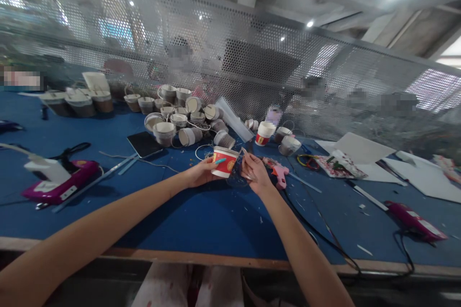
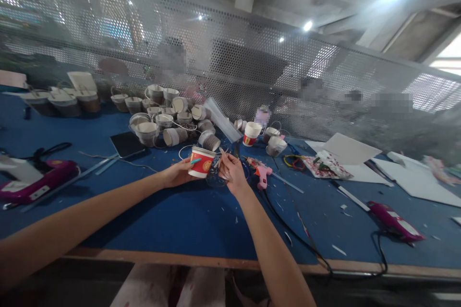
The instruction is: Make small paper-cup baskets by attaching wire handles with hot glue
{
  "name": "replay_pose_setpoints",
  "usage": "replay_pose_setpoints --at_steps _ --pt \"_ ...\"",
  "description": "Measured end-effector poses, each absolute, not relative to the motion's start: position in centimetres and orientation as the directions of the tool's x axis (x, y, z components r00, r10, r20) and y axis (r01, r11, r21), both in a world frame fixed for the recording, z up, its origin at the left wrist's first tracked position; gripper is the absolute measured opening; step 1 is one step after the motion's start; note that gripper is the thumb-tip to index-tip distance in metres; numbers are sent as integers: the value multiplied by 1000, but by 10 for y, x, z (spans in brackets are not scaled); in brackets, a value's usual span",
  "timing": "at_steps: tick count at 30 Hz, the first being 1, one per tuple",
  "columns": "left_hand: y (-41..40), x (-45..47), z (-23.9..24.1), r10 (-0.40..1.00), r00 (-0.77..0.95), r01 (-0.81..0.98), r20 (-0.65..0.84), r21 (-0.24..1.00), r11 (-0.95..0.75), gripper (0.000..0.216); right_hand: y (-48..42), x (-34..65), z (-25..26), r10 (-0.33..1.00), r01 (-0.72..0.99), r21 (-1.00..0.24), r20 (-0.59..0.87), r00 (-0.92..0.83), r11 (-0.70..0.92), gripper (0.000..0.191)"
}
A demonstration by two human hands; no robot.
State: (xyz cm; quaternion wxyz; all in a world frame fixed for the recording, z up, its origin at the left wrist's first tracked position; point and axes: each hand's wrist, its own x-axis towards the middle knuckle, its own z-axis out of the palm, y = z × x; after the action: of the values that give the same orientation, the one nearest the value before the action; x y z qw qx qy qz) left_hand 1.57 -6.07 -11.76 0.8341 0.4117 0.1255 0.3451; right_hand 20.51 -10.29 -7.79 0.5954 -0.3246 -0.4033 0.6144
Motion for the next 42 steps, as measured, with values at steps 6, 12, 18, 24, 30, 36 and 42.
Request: replay_pose_setpoints --at_steps 6,12,18,24,30,36,42 --pt "-66 14 -112 609 784 -472 121 754 457 43 -103 200 -79 996 -397 -917 72 -53 46 39" --pt "-65 14 -112 579 808 -449 108 749 487 50 -98 196 -86 996 -402 -915 68 -64 36 40" --pt "-62 11 -107 582 812 -405 -27 693 597 41 -101 195 -84 998 -422 -906 13 -63 -15 42" --pt "-61 10 -104 749 655 -453 -99 742 494 38 -110 193 -71 982 -426 -902 16 -190 -68 42" --pt "-55 12 -102 834 542 -479 -98 780 403 38 -104 196 -83 993 -215 -970 111 27 114 34" --pt "-46 11 -103 888 450 -518 -97 781 348 31 -100 212 -88 692 677 -735 513 508 47 24" --pt "-47 5 -103 816 574 -506 -58 759 410 33 -104 250 -90 585 774 -409 507 633 -483 65"
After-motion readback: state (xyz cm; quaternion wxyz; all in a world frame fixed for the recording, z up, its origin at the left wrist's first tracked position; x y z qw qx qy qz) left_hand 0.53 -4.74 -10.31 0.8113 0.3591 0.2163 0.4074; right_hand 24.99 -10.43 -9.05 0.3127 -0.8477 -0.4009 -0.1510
